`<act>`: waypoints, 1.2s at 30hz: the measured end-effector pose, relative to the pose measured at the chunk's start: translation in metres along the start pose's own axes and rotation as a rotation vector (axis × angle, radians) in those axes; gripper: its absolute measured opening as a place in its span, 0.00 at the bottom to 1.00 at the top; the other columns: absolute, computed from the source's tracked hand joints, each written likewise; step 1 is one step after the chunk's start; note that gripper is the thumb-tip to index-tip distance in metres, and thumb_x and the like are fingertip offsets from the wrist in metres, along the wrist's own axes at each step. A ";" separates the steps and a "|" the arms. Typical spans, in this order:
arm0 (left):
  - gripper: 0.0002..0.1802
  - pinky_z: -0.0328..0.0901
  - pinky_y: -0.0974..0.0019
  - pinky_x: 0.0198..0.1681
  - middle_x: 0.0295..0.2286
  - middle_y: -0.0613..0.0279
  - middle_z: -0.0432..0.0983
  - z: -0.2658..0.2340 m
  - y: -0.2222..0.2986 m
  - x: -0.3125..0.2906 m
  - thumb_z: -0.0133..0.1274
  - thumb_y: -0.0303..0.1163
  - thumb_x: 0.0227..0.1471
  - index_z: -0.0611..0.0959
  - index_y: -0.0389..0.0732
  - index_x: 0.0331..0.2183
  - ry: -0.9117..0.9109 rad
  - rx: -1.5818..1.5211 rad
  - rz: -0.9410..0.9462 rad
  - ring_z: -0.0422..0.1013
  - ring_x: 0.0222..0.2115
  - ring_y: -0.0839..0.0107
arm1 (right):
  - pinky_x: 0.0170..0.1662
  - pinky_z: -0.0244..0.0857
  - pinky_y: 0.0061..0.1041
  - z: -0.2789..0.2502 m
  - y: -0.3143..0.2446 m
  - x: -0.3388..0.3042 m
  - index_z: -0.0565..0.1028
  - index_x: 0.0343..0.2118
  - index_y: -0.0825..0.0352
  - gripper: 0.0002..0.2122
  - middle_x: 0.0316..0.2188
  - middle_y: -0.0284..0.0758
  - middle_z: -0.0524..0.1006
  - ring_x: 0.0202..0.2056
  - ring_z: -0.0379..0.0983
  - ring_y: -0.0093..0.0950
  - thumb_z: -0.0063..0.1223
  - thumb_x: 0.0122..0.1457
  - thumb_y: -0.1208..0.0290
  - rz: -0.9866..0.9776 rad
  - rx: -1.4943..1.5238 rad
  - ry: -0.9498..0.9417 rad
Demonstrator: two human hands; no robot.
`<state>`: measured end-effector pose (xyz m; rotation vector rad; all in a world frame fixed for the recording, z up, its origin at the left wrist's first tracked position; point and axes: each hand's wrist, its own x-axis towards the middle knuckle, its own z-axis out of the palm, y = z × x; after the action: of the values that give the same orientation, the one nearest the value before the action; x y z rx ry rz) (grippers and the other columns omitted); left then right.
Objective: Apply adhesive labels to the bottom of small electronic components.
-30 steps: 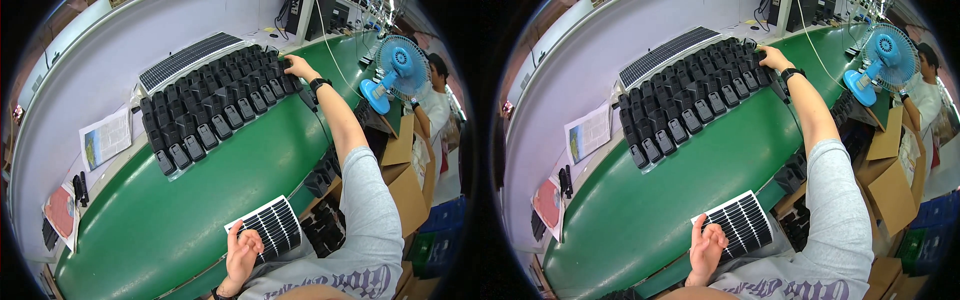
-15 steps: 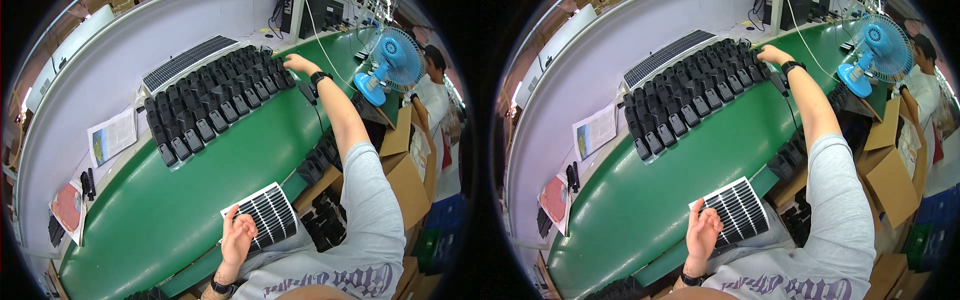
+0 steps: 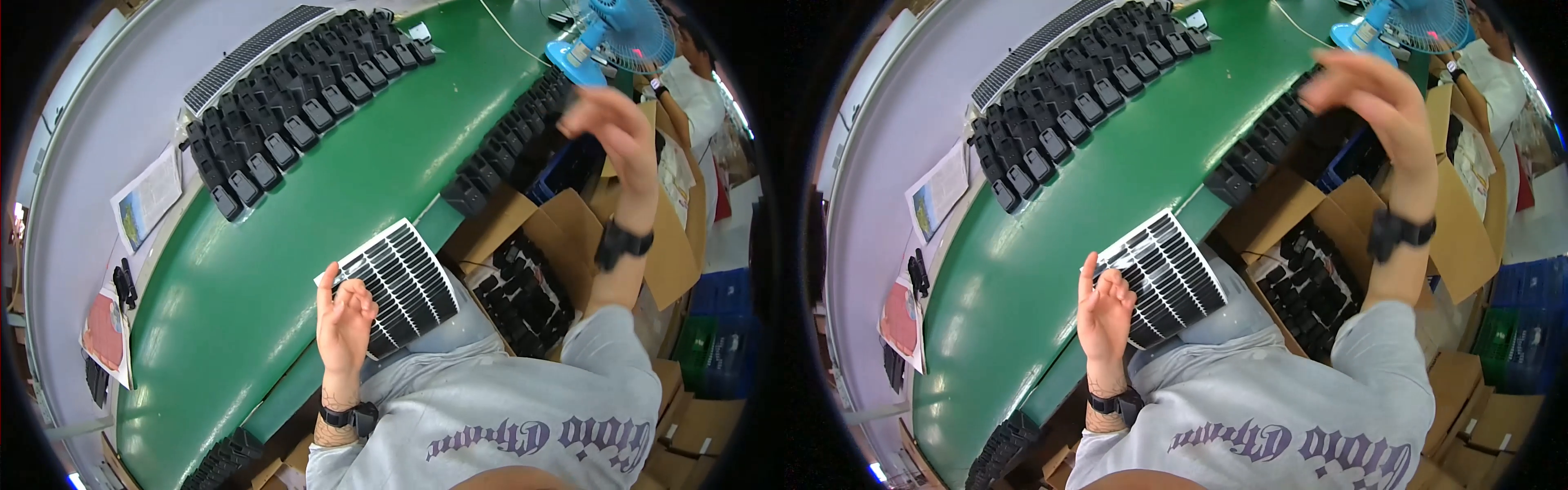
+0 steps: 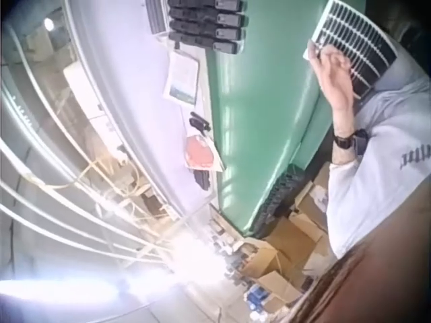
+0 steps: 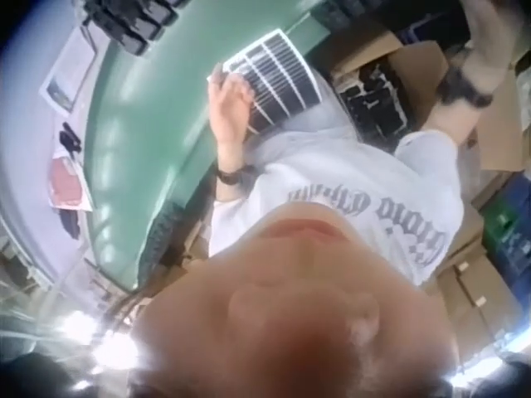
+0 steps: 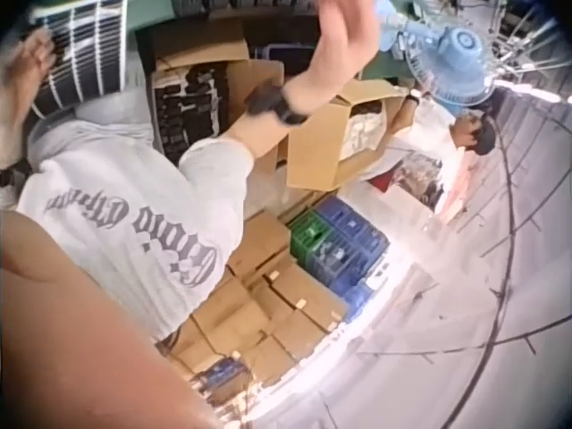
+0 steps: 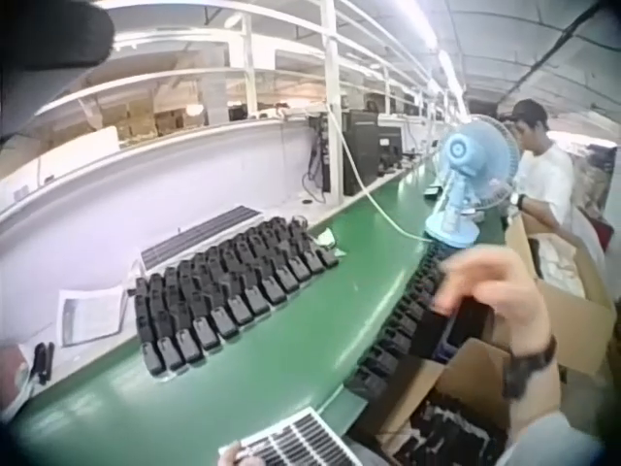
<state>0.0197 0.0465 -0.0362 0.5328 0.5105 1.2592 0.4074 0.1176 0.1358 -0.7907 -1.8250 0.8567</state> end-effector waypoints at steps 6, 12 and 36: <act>0.33 0.60 0.71 0.35 0.36 0.60 0.64 -0.003 0.001 0.000 0.45 0.33 0.52 0.57 0.41 0.59 0.022 -0.073 -0.038 0.60 0.32 0.74 | 0.41 0.66 0.17 -0.037 0.063 -0.097 0.76 0.42 0.69 0.11 0.31 0.31 0.77 0.35 0.73 0.18 0.46 0.61 0.70 0.434 -0.160 0.705; 0.33 0.60 0.69 0.34 0.35 0.59 0.65 -0.004 0.007 -0.004 0.46 0.35 0.52 0.59 0.44 0.59 0.083 -0.136 -0.089 0.60 0.32 0.72 | 0.35 0.67 0.18 -0.078 0.049 0.056 0.76 0.40 0.70 0.19 0.29 0.32 0.78 0.32 0.74 0.20 0.49 0.59 0.56 0.580 -0.524 0.221; 0.31 0.58 0.63 0.37 0.36 0.56 0.65 -0.012 0.006 0.001 0.44 0.37 0.53 0.58 0.52 0.59 0.122 -0.229 -0.166 0.61 0.34 0.67 | 0.29 0.70 0.29 -0.066 0.353 0.287 0.75 0.30 0.71 0.16 0.23 0.36 0.76 0.27 0.75 0.29 0.63 0.43 0.64 0.906 -0.684 0.115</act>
<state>0.0076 0.0497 -0.0419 0.2177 0.4945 1.1768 0.4208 0.5571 0.0014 -2.1511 -1.6263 0.6686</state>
